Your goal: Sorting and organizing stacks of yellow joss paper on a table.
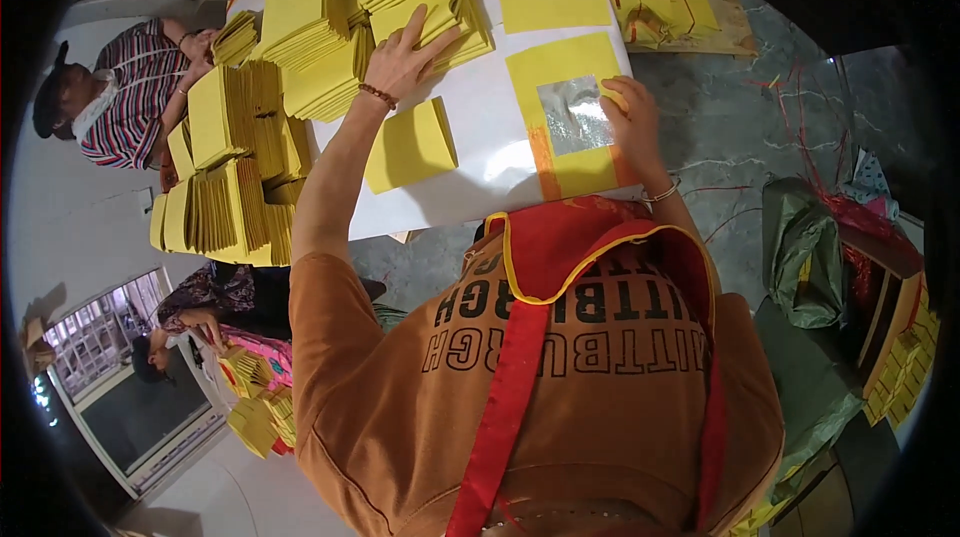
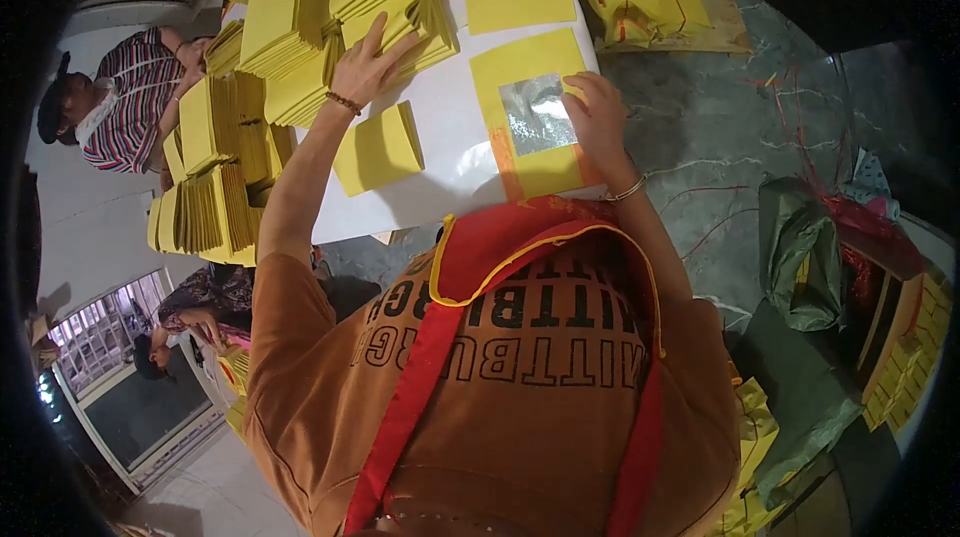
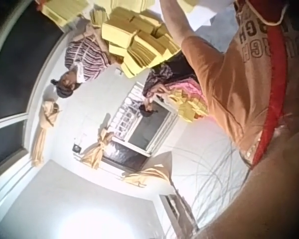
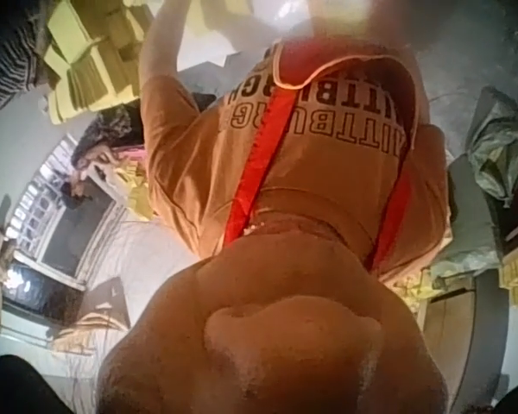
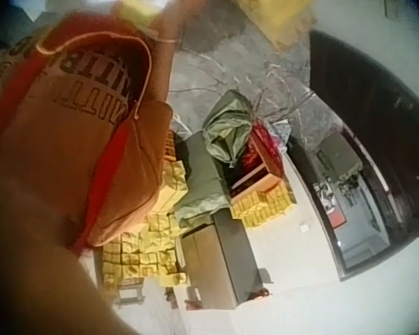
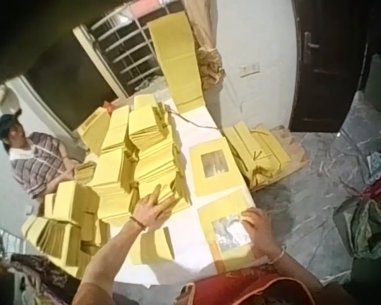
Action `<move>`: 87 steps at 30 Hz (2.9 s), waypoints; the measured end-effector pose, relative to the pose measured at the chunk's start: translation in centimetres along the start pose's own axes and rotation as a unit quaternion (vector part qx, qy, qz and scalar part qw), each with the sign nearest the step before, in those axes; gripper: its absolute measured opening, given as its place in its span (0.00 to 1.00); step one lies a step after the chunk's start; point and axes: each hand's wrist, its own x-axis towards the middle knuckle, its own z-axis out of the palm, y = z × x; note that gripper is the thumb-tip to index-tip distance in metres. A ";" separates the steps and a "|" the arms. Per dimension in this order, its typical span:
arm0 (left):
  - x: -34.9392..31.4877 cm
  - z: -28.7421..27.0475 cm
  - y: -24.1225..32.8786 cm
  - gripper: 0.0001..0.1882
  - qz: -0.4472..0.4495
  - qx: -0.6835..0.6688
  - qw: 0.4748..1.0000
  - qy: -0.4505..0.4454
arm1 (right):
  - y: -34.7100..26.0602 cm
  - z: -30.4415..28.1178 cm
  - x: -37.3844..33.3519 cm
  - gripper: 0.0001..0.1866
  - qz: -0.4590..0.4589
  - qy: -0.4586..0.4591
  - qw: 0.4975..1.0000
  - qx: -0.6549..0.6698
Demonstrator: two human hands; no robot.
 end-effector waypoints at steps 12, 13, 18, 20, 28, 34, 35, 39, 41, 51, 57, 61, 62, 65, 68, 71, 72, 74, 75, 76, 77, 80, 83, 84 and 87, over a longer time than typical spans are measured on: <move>-0.3 0.4 0.3 0.23 0.026 0.033 0.999 0.004 | 0.1 0.0 -0.2 0.12 -0.027 0.012 0.999 -0.040; -0.4 0.4 0.3 0.22 0.025 0.048 0.999 0.005 | 0.1 0.1 -0.2 0.12 -0.025 0.014 0.999 -0.040; -0.4 0.6 0.1 0.21 0.023 0.034 0.999 -0.007 | -0.1 0.0 -0.4 0.12 -0.026 0.019 0.998 -0.047; -0.6 0.9 -0.2 0.21 0.022 0.031 0.999 -0.008 | 0.1 0.1 -0.4 0.12 -0.028 0.019 0.998 -0.043; -0.9 1.0 -0.7 0.23 0.048 0.033 0.998 0.000 | -0.2 0.0 -0.2 0.12 0.000 0.007 1.000 -0.029; -1.1 1.1 -0.9 0.21 0.061 0.054 0.997 0.004 | -3.5 0.7 2.0 0.12 -0.053 0.036 0.995 -0.074; -1.1 1.0 -0.8 0.21 0.063 0.055 0.997 0.002 | -4.6 1.3 2.7 0.11 -0.082 0.006 0.994 -0.066; -0.1 0.6 0.8 0.20 0.051 0.017 0.998 0.026 | -5.2 5.6 4.4 0.14 -0.078 -0.099 0.987 -0.100; -0.1 0.0 1.2 0.21 0.036 0.008 0.999 0.036 | -5.3 6.9 5.1 0.15 -0.065 -0.108 0.987 -0.097; -0.7 0.9 0.4 0.21 0.011 0.026 0.998 0.054 | -4.6 6.6 5.6 0.14 -0.011 -0.128 0.989 -0.069; -0.5 0.0 -0.8 0.24 -0.006 -0.045 0.998 0.038 | -4.5 6.6 5.4 0.14 -0.004 -0.138 0.987 -0.079; -0.3 -0.2 -1.1 0.23 0.000 -0.069 0.997 0.032 | -4.8 6.9 5.6 0.14 -0.012 -0.146 0.985 -0.091; -0.3 -0.2 -1.0 0.23 0.000 -0.064 0.997 0.032 | -4.9 7.0 5.6 0.15 -0.023 -0.145 0.986 -0.080; -0.4 -0.1 -1.0 0.23 0.004 -0.055 0.997 0.045 | -5.8 8.0 5.9 0.15 -0.037 -0.155 0.985 -0.065; -0.5 0.0 -1.1 0.22 -0.012 -0.068 0.997 0.017 | -6.3 9.4 6.5 0.17 -0.045 -0.195 0.979 -0.043; -0.5 -0.1 -1.3 0.22 -0.006 -0.068 0.998 0.013 | -7.2 10.9 6.7 0.24 -0.016 -0.219 0.975 0.031; -0.5 -0.1 -1.4 0.22 0.005 -0.060 0.998 0.017 | -7.6 11.4 6.8 0.28 0.021 -0.212 0.973 0.087; -0.7 -0.2 -1.4 0.23 0.010 -0.048 0.999 0.013 | -8.3 12.1 7.2 0.31 0.069 -0.234 0.953 0.178; -0.8 -0.2 -1.4 0.23 0.007 -0.046 0.999 0.013 | -8.5 12.3 7.4 0.34 0.120 -0.252 0.922 0.268; -0.8 -0.3 -1.4 0.22 0.006 -0.048 0.999 0.011 | -8.2 13.0 7.6 0.34 0.118 -0.253 0.922 0.267; -0.4 -0.3 -1.3 0.21 0.009 -0.052 0.999 0.009 | -7.5 13.7 7.9 0.34 0.137 -0.241 0.911 0.307; -0.4 -0.4 -1.1 0.21 0.008 -0.043 0.999 0.010 | -7.5 14.3 8.4 0.34 0.157 -0.237 0.879 0.383; -0.7 -0.5 -1.3 0.23 0.016 -0.038 0.999 0.005 | -8.2 13.9 8.8 0.33 0.171 -0.247 0.856 0.420; -0.7 -0.5 -1.3 0.24 0.027 -0.034 0.999 0.001 | -8.4 13.8 8.9 0.32 0.183 -0.252 0.852 0.421; -0.6 -0.7 -1.2 0.22 0.041 -0.030 0.999 -0.007 | -8.5 13.7 9.1 0.32 0.185 -0.242 0.855 0.421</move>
